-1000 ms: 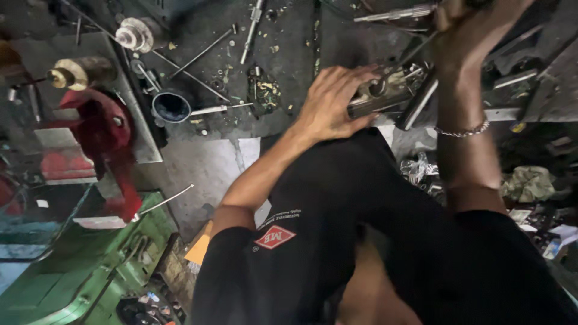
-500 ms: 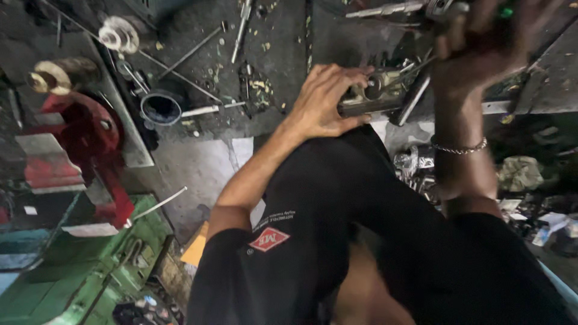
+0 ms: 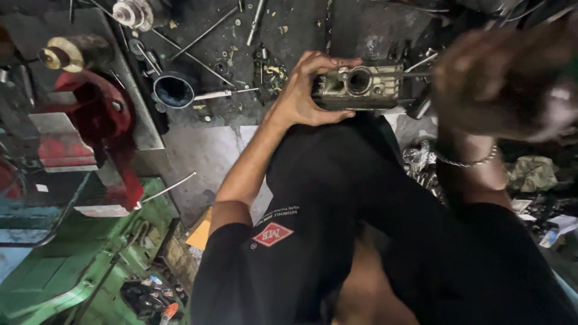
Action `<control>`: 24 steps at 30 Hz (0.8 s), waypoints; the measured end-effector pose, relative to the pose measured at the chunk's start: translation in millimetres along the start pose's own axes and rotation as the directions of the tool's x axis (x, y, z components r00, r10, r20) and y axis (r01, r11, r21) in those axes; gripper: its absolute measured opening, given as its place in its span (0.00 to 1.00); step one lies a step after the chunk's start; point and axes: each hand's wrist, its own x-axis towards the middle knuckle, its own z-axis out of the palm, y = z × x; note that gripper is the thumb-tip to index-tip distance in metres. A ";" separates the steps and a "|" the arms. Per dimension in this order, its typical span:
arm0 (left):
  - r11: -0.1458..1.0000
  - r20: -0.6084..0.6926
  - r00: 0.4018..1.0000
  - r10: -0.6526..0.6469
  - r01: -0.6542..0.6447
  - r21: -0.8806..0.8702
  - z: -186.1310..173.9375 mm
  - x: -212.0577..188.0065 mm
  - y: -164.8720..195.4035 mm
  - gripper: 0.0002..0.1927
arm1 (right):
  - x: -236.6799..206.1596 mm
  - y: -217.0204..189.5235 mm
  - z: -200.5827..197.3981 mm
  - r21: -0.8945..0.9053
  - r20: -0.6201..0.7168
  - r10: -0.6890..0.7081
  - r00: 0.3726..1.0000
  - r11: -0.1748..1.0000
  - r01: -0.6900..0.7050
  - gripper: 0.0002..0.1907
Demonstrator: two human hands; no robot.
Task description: The person cleans a metallic mechanical part on a cluttered workbench using a screwdriver and a rag. They scrape the surface and wipe away debris repeatedly.
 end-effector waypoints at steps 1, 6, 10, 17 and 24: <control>1.000 0.004 1.000 0.007 -0.007 -0.007 -0.5 -2.1 -2.9 0.47 | -1.3 0.9 2.5 0.023 0.028 0.055 0.998 0.998 -0.056 0.23; 0.999 -0.070 0.997 0.016 -0.018 -0.027 -0.9 -23.1 -17.4 0.47 | -0.5 -7.7 13.3 0.122 0.150 0.256 0.955 0.954 -0.274 0.13; 0.993 -0.219 0.975 -0.033 0.007 -0.119 1.4 -43.1 -17.3 0.48 | 12.6 -12.3 37.7 0.236 0.046 0.137 0.990 0.961 -0.144 0.17; 0.965 -0.156 0.959 -0.238 0.252 0.079 3.2 -44.1 6.5 0.49 | 23.8 14.6 80.4 0.162 0.151 0.316 0.937 0.927 -0.339 0.23; 0.958 -0.222 0.939 -0.263 0.282 0.060 7.0 -37.0 6.8 0.44 | 44.3 12.8 74.7 0.295 0.139 0.302 0.943 0.896 -0.330 0.22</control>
